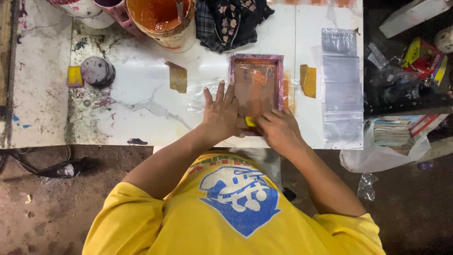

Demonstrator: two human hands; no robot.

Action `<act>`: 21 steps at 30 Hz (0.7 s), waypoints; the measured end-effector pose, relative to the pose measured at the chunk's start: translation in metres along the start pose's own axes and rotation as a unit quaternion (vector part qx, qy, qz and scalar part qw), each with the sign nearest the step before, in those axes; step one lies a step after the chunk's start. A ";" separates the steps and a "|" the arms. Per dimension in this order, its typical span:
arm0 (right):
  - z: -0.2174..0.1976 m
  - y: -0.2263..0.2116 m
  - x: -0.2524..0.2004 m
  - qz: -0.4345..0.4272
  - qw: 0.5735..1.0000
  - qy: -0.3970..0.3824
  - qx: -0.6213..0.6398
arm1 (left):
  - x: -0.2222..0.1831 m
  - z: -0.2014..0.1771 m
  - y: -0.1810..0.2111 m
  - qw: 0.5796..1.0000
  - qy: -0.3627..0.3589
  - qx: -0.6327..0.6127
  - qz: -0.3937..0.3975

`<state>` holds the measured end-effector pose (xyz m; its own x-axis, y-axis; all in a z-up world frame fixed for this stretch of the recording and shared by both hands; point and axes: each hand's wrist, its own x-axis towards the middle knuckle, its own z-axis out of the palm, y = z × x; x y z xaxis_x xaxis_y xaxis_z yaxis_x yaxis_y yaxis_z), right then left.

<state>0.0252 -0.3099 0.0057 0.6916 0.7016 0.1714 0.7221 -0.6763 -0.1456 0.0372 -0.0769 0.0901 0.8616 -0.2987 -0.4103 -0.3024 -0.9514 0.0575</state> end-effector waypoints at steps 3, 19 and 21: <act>-0.016 -0.007 0.018 0.000 1.000 0.001 -0.022 | 0.001 0.000 0.003 1.000 -0.006 -0.004 -0.001; -0.029 0.086 0.112 0.094 0.995 0.019 -0.007 | 0.002 -0.027 0.009 0.998 -0.066 0.005 -0.022; -0.020 0.099 0.125 0.069 0.997 0.029 -0.004 | 0.005 -0.021 0.007 0.997 -0.074 -0.006 -0.023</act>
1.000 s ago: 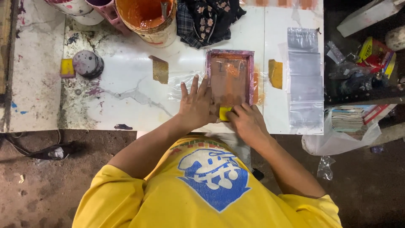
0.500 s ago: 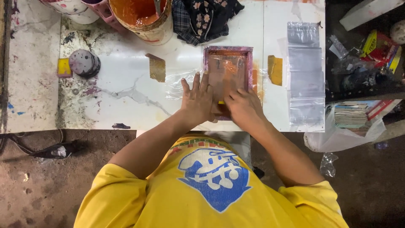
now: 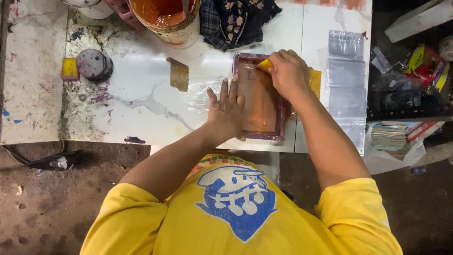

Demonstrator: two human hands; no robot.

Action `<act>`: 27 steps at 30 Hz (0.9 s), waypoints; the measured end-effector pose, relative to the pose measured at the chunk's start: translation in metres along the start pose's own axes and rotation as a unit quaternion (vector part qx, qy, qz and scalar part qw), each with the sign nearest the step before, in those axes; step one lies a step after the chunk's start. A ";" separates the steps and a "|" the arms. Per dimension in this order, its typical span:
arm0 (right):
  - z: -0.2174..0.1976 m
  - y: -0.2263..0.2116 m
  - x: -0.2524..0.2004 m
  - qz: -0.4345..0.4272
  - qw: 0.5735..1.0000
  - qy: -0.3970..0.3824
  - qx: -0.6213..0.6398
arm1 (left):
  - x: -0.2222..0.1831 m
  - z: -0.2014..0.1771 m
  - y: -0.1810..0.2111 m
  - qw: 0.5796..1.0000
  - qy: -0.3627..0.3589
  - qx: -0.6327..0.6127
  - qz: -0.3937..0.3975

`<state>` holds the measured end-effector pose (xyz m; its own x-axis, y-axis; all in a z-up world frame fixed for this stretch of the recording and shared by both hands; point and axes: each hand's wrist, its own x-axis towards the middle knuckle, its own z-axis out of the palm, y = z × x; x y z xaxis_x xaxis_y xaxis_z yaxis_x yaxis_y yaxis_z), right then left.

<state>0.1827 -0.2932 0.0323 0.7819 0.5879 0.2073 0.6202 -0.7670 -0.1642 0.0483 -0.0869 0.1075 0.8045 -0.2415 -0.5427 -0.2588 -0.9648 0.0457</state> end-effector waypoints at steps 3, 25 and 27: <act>0.018 0.007 0.006 -0.036 0.999 -0.001 -0.006 | -0.008 -0.009 -0.002 1.000 -0.007 -0.020 0.000; 0.004 -0.016 0.007 -0.024 0.998 -0.055 -0.036 | 0.004 0.002 0.001 1.000 -0.020 0.015 -0.009; 0.002 -0.016 0.007 -0.049 0.998 -0.038 -0.034 | 0.003 -0.001 0.001 0.999 -0.043 0.007 -0.011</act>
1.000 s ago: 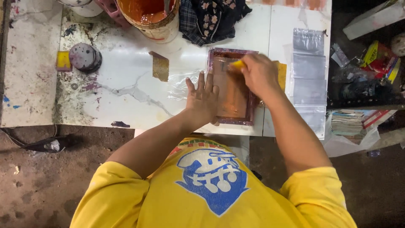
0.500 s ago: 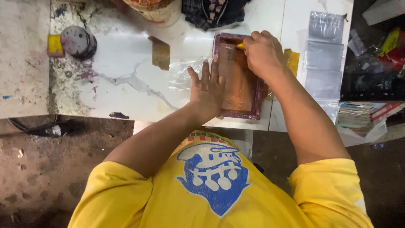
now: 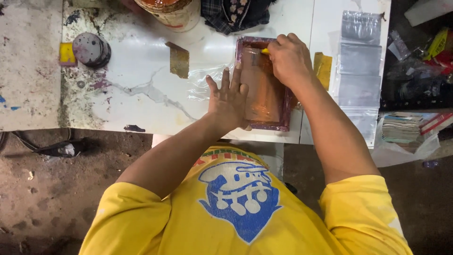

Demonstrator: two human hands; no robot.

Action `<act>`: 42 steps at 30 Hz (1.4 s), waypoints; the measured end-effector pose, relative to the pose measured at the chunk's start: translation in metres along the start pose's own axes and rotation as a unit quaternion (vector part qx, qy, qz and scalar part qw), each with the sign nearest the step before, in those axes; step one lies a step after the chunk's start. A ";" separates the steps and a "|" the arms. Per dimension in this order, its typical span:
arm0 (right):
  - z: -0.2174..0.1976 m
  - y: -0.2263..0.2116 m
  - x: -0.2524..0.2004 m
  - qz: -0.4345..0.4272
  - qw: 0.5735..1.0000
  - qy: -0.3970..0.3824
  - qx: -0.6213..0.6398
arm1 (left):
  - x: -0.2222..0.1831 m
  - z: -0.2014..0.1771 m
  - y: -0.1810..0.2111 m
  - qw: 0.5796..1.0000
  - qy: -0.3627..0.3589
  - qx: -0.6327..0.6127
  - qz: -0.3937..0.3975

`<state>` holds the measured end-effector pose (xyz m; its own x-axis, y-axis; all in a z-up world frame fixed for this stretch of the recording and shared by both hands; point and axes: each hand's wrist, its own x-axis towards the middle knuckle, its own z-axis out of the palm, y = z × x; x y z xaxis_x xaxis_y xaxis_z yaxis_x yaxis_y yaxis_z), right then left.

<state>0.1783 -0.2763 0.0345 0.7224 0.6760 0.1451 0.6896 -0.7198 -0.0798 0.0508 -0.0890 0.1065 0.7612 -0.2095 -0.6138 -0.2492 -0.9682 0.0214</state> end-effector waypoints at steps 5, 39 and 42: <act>0.003 0.003 -0.003 0.001 1.000 -0.020 0.015 | 0.001 0.003 0.000 1.000 0.011 0.006 -0.004; -0.022 -0.047 -0.087 0.108 0.978 -0.029 0.177 | -0.015 -0.003 -0.005 0.998 0.048 -0.033 0.011; -0.017 -0.023 -0.061 0.130 0.984 0.026 0.116 | -0.019 -0.003 -0.004 0.998 0.052 -0.037 0.007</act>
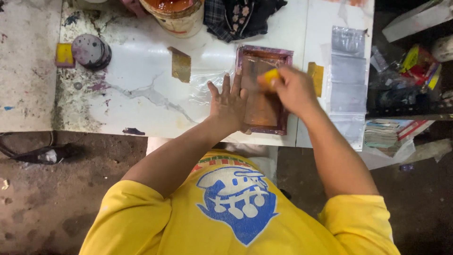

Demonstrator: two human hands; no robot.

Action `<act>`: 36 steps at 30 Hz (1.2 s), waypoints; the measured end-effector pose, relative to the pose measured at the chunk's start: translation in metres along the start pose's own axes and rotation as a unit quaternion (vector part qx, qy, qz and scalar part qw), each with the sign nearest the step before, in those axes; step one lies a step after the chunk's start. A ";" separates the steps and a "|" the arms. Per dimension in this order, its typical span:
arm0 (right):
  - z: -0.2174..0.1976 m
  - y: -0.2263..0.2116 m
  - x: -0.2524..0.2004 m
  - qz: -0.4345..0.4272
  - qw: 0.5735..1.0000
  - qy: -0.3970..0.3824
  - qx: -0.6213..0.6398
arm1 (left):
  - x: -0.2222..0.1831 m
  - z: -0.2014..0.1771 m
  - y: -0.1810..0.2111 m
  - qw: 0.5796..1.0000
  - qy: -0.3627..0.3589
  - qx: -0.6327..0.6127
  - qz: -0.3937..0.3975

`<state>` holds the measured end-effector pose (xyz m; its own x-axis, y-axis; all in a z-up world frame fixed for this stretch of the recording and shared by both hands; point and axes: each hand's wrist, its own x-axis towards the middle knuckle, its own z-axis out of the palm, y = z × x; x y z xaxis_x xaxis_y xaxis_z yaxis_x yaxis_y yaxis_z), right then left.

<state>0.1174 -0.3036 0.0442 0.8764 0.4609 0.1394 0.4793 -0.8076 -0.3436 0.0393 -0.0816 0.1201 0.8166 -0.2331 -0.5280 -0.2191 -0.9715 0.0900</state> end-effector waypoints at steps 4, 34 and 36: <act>0.005 -0.008 0.036 -0.050 0.994 0.083 -0.056 | 0.004 0.003 -0.002 1.000 0.015 0.010 0.010; 0.010 0.000 0.065 -0.137 0.988 0.040 -0.052 | 0.010 0.009 -0.002 1.000 0.020 -0.001 0.015; 0.024 0.008 0.079 -0.164 0.980 0.080 -0.075 | 0.018 0.011 -0.004 1.000 -0.025 0.007 -0.003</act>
<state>0.1893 -0.2646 0.0301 0.6640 0.6515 0.3670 0.7278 -0.6757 -0.1174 0.0486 -0.0816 0.1013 0.7900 -0.2252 -0.5703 -0.2221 -0.9721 0.0762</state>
